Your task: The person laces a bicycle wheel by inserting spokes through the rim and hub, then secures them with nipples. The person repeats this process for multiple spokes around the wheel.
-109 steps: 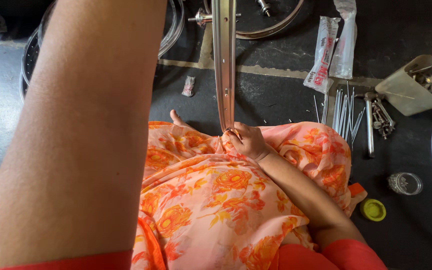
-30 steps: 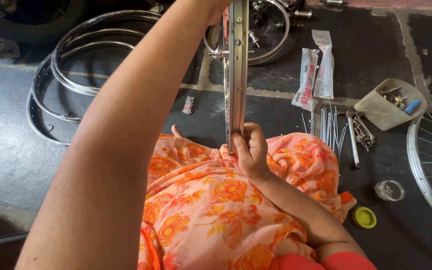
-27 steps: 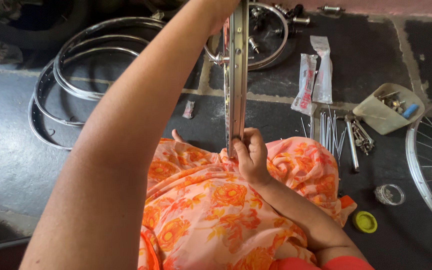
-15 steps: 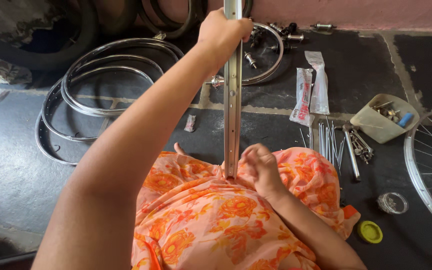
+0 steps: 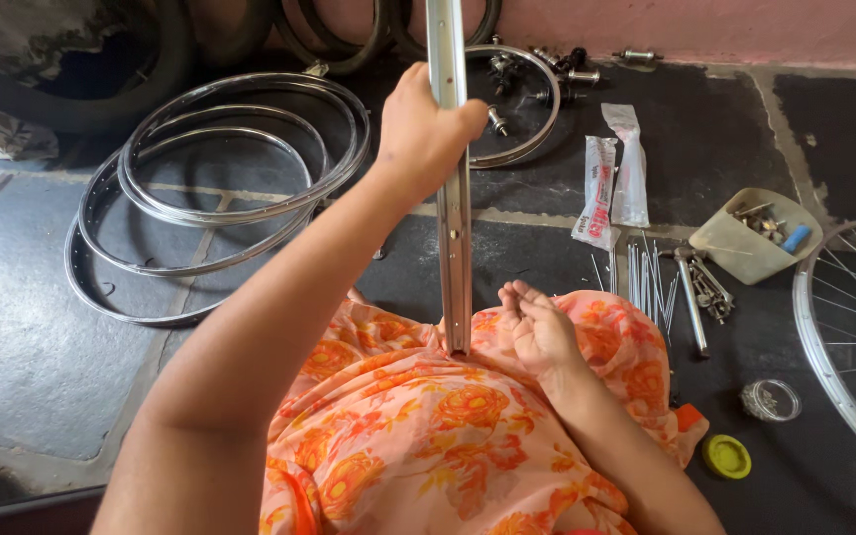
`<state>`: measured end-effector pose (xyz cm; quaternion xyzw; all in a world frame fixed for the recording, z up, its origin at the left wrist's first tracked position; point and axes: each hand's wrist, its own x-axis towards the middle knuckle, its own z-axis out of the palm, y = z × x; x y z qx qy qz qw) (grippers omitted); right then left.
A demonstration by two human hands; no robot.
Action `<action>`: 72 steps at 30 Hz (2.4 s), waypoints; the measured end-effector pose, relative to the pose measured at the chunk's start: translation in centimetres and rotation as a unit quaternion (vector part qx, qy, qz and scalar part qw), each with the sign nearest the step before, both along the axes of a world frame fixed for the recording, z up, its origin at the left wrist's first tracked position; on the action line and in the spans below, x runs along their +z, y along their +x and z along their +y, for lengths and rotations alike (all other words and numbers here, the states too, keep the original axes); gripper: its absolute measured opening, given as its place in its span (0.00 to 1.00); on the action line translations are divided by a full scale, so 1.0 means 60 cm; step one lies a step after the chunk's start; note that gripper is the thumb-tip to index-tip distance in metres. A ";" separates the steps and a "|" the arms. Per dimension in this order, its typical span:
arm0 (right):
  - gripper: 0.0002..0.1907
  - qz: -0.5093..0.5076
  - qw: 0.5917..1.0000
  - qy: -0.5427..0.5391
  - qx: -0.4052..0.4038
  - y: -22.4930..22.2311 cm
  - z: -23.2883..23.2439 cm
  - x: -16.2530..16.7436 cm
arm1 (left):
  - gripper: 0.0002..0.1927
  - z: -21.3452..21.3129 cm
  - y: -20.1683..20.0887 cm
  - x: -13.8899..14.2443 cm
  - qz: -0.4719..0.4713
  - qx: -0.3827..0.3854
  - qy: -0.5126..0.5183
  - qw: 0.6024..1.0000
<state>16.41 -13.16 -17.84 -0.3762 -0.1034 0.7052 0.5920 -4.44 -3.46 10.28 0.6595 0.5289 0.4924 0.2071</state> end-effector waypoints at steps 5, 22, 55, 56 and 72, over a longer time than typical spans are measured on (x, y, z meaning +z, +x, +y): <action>0.09 -0.083 0.970 0.221 0.057 -0.019 -0.046 0.181 | 0.16 -0.026 0.001 -0.025 -0.004 -0.009 0.048 0.999; 0.23 -0.729 0.359 0.552 -0.189 -0.133 -0.099 0.325 | 0.15 -0.083 0.009 -0.048 -0.041 -0.007 0.066 0.997; 0.11 -0.636 0.540 0.536 -0.127 -0.065 0.066 0.395 | 0.18 -0.151 0.025 -0.096 -0.061 -0.011 0.103 0.993; 0.13 -0.653 0.499 0.557 -0.120 -0.060 0.091 0.428 | 0.18 -0.151 0.025 -0.097 -0.058 -0.007 0.092 0.994; 0.02 -0.723 0.086 0.681 -0.075 -0.051 0.181 0.579 | 0.19 -0.145 0.037 -0.112 -0.044 0.005 0.098 0.994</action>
